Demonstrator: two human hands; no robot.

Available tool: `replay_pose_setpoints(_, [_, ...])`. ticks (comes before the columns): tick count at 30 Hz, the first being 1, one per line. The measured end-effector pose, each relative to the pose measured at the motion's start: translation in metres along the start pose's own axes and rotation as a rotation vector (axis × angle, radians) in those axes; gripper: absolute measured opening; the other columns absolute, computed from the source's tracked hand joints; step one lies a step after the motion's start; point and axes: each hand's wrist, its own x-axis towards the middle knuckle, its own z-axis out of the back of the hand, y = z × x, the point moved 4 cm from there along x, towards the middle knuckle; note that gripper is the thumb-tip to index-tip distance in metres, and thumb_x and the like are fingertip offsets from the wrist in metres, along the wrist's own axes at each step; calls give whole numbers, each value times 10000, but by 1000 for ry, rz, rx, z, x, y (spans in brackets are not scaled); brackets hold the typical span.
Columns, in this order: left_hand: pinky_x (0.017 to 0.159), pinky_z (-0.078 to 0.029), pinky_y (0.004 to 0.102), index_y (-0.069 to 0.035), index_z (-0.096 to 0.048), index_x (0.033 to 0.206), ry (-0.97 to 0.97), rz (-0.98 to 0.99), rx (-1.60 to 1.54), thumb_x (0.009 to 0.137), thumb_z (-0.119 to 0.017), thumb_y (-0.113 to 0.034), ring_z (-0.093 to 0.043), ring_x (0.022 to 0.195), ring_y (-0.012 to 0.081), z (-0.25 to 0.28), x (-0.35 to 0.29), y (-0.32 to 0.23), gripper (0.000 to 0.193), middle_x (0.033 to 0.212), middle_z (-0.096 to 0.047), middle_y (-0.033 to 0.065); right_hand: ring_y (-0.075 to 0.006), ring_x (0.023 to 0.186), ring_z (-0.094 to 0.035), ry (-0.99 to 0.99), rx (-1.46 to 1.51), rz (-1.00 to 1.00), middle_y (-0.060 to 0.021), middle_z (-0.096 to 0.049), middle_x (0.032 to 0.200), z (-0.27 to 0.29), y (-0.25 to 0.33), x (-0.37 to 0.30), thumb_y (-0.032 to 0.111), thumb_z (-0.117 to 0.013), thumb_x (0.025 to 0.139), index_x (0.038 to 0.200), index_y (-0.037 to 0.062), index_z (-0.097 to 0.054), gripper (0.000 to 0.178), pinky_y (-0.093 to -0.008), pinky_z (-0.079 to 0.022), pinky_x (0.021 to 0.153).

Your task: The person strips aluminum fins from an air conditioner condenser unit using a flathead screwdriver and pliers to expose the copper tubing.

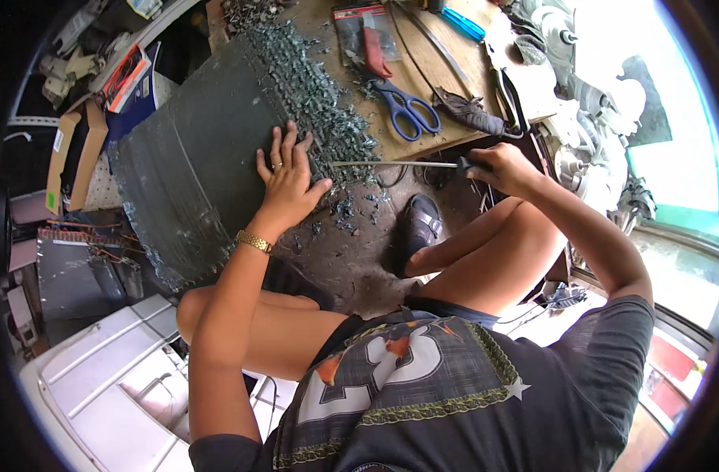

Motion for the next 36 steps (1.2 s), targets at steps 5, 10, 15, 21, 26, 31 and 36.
replay_pose_setpoints(5, [1194, -18, 758, -44, -316, 1597, 20, -6, -4, 907, -739, -465, -17, 1618, 458, 4, -1, 5, 911, 1756, -79, 225, -457, 716, -668, 35, 84, -9, -225, -650, 719, -37, -14, 5, 309, -745, 973, 999, 25, -700, 289, -510, -528, 635])
replay_pose_setpoints(10, [1180, -32, 780, -20, -309, 1589, 71, -27, 15, 890, -765, -454, -10, 1610, 479, 1, 0, 5, 941, 1743, -84, 248, -460, 698, -653, -78, 52, 91, -218, -649, 707, -21, -6, 1, 329, -757, 956, 975, 40, -691, 298, -524, -527, 636])
replay_pose_setpoints(15, [1164, -48, 803, 13, -314, 1572, 105, -25, 47, 879, -792, -428, 3, 1601, 503, 0, 0, 7, 951, 1730, -83, 266, -441, 688, -652, -32, -89, 12, -201, -629, 689, -1, 16, 11, 357, -758, 943, 952, 69, -682, 298, -528, -510, 612])
replay_pose_setpoints(21, [1171, -27, 785, 26, -289, 1582, 163, -7, 100, 890, -759, -511, 39, 1608, 487, -3, 0, 9, 994, 1739, -27, 273, -442, 801, -689, 89, -64, -132, -217, -701, 817, -5, 14, 11, 316, -803, 896, 1063, 35, -720, 337, -516, -555, 716])
replay_pose_setpoints(26, [1198, 35, 740, -31, -237, 1600, 170, 45, 0, 873, -767, -543, 84, 1612, 468, 4, 2, 12, 1036, 1749, -2, 233, -509, 808, -664, 138, 260, -168, -311, -657, 802, -62, -21, 24, 505, -686, 986, 917, -46, -708, 556, -536, -536, 716])
replay_pose_setpoints(31, [1201, -17, 756, -53, -256, 1599, 106, 8, -34, 857, -813, -471, 60, 1613, 463, 9, 1, 10, 1019, 1748, -16, 236, -548, 826, -599, 202, 320, -65, -334, -616, 797, -131, -42, 22, 534, -620, 1010, 862, -54, -658, 607, -568, -488, 733])
replay_pose_setpoints(36, [1205, -28, 755, -60, -261, 1593, 101, 9, -47, 852, -817, -473, 46, 1612, 469, 6, 1, 11, 1015, 1749, -26, 222, -552, 886, -618, 206, 254, -38, -338, -639, 835, -144, -48, 27, 537, -595, 1012, 923, -47, -682, 597, -580, -503, 783])
